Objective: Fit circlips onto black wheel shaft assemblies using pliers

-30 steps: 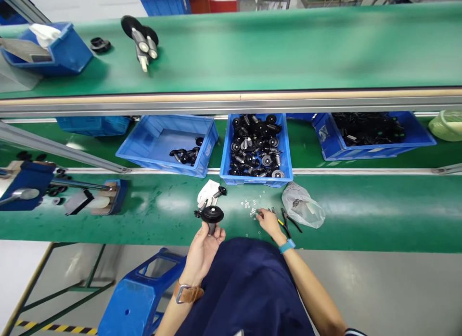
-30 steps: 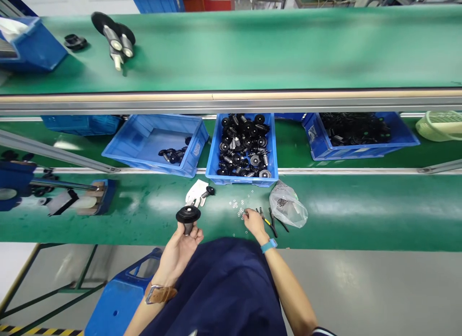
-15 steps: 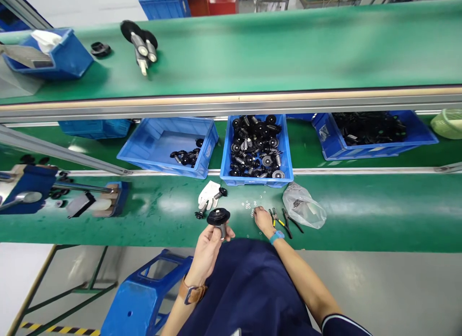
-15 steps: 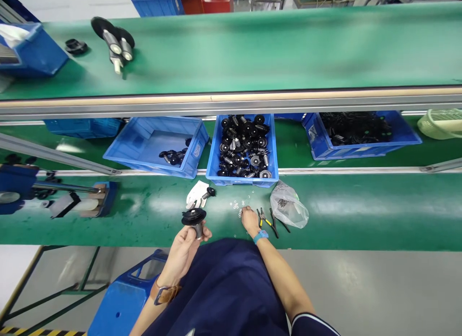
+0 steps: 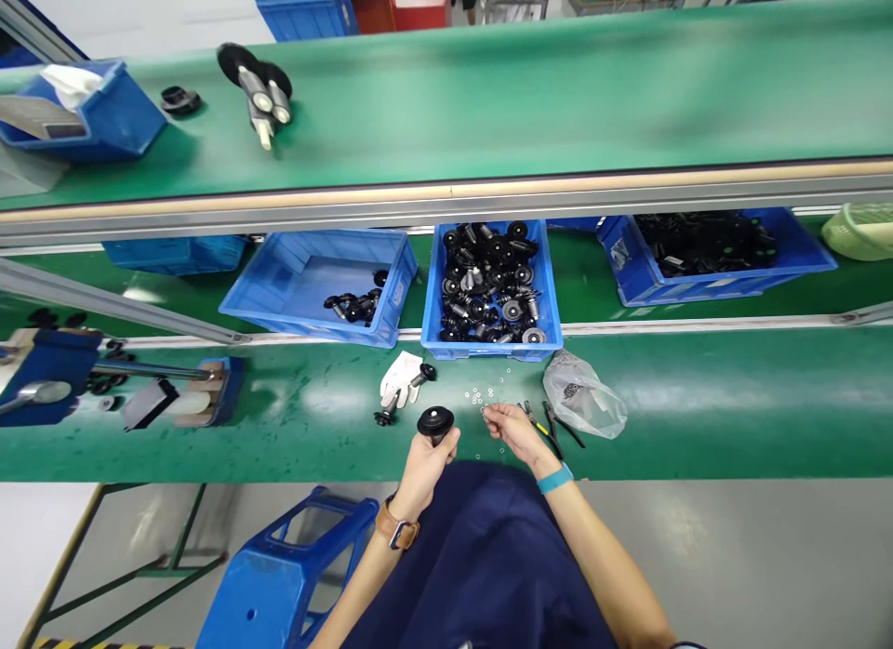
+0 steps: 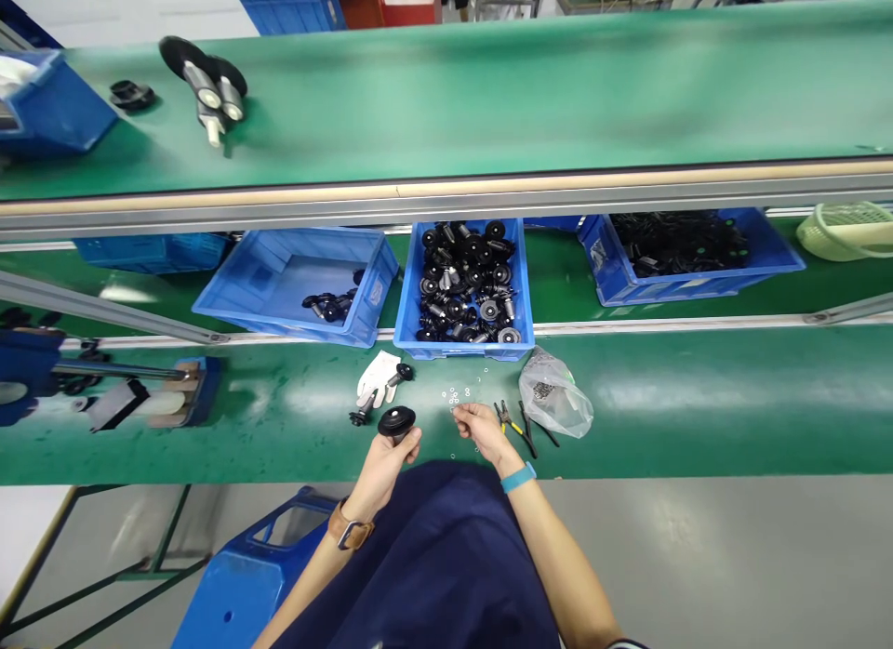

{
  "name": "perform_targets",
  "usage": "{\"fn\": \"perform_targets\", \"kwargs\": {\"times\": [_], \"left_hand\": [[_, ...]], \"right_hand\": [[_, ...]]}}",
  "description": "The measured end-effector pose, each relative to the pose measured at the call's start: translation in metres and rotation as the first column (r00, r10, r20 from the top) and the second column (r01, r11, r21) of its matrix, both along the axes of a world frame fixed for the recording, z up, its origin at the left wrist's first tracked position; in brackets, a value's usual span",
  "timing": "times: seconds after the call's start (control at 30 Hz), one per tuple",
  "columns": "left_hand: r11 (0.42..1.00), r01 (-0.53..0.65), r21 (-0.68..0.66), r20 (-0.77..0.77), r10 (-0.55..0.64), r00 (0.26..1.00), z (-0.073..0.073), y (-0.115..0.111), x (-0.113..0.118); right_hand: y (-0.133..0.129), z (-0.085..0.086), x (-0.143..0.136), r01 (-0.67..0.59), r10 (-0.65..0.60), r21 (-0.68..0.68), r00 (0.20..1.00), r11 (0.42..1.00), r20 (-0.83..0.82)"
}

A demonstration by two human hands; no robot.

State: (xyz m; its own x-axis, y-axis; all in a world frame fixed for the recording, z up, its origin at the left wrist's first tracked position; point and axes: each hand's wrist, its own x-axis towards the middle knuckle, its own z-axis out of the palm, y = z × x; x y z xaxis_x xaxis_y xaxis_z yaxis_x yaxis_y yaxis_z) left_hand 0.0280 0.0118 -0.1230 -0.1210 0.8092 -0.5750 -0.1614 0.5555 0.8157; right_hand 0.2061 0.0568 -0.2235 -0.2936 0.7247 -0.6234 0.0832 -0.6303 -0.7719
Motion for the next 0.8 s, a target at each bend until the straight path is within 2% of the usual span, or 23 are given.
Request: {"fn": "perform_targets", "kwargs": {"times": [0.13, 0.27, 0.37, 0.57, 0.67, 0.7, 0.77, 0.8], "left_hand": [[1.000, 0.006, 0.004, -0.009, -0.006, 1.000, -0.006, 0.008, 0.011], [1.000, 0.020, 0.012, 0.019, -0.020, 1.000, 0.000, 0.011, 0.018], [1.000, 0.020, 0.011, 0.064, -0.021, 0.998, 0.005, 0.011, 0.019], [0.998, 0.058, 0.012, 0.029, -0.059, 0.998, 0.012, 0.009, 0.016], [0.999, 0.034, 0.002, 0.034, -0.034, 0.999, 0.015, 0.008, 0.014], [1.000, 0.016, -0.008, 0.038, -0.016, 0.999, 0.015, 0.007, 0.013], [0.999, -0.021, -0.032, 0.052, 0.023, 0.998, 0.016, 0.005, 0.010], [0.998, -0.036, -0.042, 0.059, 0.039, 0.997, 0.016, 0.004, 0.009]], "right_hand": [[-0.004, 0.041, -0.003, 0.090, -0.085, 0.029, 0.985, 0.996, -0.148], [-0.008, 0.076, -0.005, 0.107, -0.094, 0.065, 0.980, 0.992, -0.176], [-0.010, 0.089, -0.004, 0.088, -0.073, 0.093, 0.986, 0.992, -0.152], [-0.009, 0.095, -0.007, 0.042, -0.025, 0.183, 0.995, 0.982, -0.095], [-0.007, 0.115, -0.004, 0.034, -0.015, 0.266, 0.997, 0.963, -0.075], [-0.009, 0.127, 0.001, 0.052, -0.029, 0.309, 0.997, 0.950, -0.077], [-0.019, 0.154, 0.018, 0.114, -0.084, 0.466, 0.993, 0.877, -0.084], [-0.027, 0.168, 0.030, 0.158, -0.120, 0.606, 0.987, 0.780, -0.104]]}}
